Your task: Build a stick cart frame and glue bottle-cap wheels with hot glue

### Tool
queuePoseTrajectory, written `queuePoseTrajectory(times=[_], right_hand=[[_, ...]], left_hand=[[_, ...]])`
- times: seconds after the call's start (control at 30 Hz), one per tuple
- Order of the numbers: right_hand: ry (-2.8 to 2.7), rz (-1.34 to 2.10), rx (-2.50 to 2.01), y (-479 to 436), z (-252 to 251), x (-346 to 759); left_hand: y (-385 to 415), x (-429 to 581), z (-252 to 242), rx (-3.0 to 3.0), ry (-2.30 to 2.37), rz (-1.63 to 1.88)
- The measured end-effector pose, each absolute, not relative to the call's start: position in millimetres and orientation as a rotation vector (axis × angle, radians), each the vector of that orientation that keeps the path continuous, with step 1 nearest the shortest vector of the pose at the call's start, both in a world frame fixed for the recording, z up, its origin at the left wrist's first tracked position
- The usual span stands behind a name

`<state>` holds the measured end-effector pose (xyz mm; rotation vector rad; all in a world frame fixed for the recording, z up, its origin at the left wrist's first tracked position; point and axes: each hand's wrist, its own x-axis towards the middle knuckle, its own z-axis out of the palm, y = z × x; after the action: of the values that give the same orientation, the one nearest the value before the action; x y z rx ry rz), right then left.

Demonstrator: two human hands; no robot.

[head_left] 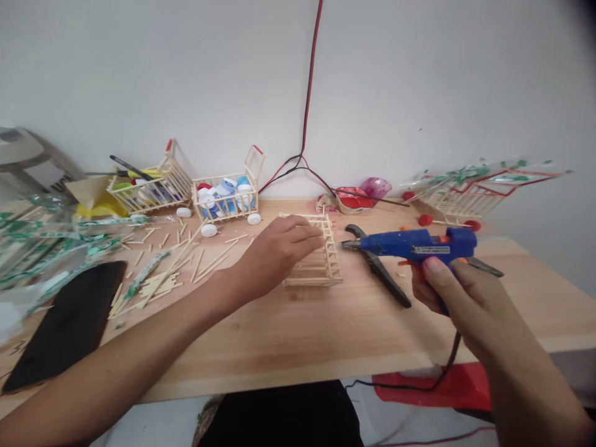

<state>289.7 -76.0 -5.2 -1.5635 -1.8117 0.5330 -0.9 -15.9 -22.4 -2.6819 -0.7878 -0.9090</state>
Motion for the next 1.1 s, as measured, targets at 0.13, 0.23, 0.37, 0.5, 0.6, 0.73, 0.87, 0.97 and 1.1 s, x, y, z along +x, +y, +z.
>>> queuePoseTrajectory(times=[0.13, 0.23, 0.37, 0.5, 0.6, 0.73, 0.87, 0.97, 1.1], right_hand=[[-1.732, 0.599, -1.686, -90, -1, 282], [-1.724, 0.622, -1.738, -94, -3, 279], [-1.751, 0.637, -1.758, -94, -8, 282], [-1.789, 0.599, -1.789, -93, -9, 282], [-1.779, 0.583, -1.799, -94, -8, 280], [-1.766, 0.619, -1.792, -95, -11, 281], [-1.758, 0.594, -1.802, -97, -13, 284], [-1.752, 0.558, -1.808, -100, -13, 286], [-1.748, 0.522, -1.797, -102, -14, 288]], left_hand=[[-11, 1, -22, -2.711, -0.736, -0.839], [-8, 2, -17, -2.712, -0.695, -0.815], [-3, 4, -11, -2.728, -0.677, -0.794], [3, 6, -10, -2.732, -0.642, -0.780], [5, 6, -11, -2.722, -0.589, -0.741], [5, 6, -12, -2.703, -0.558, -0.745], [5, 5, -14, -2.729, -0.581, -0.746], [6, 4, -16, -2.751, -0.599, -0.735], [8, 4, -18, -2.759, -0.601, -0.722]])
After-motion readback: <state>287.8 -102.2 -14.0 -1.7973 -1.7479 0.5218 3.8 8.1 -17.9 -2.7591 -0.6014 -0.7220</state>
